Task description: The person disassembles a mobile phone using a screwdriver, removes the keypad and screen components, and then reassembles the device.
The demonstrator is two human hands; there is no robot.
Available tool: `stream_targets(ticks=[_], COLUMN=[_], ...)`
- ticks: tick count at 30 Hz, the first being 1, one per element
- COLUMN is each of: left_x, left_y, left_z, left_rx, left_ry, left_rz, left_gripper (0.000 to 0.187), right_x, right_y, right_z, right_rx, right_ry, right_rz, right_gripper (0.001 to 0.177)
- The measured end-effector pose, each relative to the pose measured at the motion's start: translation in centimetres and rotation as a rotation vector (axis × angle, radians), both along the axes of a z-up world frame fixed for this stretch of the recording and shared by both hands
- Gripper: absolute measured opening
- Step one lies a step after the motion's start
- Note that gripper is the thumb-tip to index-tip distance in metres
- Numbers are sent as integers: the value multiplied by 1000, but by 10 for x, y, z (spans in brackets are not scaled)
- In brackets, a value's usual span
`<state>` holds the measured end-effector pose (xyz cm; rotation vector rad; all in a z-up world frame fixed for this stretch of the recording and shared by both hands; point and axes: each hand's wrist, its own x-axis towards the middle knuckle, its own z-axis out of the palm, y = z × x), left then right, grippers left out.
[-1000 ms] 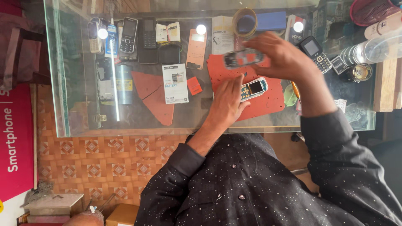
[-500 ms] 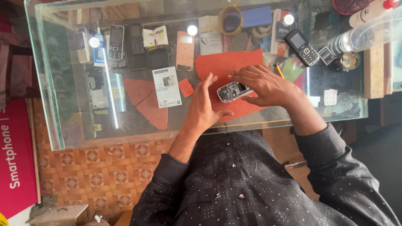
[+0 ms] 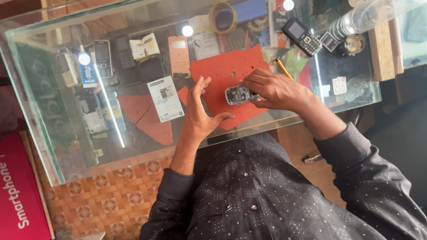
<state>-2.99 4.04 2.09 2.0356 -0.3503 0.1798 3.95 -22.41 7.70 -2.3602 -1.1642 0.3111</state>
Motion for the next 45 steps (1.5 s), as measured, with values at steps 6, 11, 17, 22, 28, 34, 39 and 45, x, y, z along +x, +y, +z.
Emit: stream_targets(ticks=[6, 11, 17, 22, 28, 34, 39, 45], left_x=[15, 26, 42, 51, 52, 42, 42, 79], left_y=[-9, -21, -45, -65, -82, -85, -90, -120], left_z=[6, 7, 1, 3, -2, -13, -7, 10], left_rx=[10, 8, 28, 35, 67, 166, 190, 201], left_ry=[-11, -6, -61, -53, -79, -88, -80, -204], left_rz=[-74, -155, -249, -303, -256, -152, -101, -219], left_gripper=[114, 106, 97, 85, 82, 78, 73, 51], right_x=[-51, -122, -202, -216, -172, -118, -98, -100], right_y=[-25, -54, -93, -122, -148, -163, -168, -157], right_z=[29, 44, 38, -14, -103, -170, -178, -157], right_rx=[30, 14, -73, -157, -37, 25, 20, 10], right_ry=[28, 41, 185, 278, 84, 23, 28, -77], right_rz=[-123, -219, -438, -577, -500, -465, -410, -419], right_gripper=[64, 70, 78, 79, 62, 51, 56, 60])
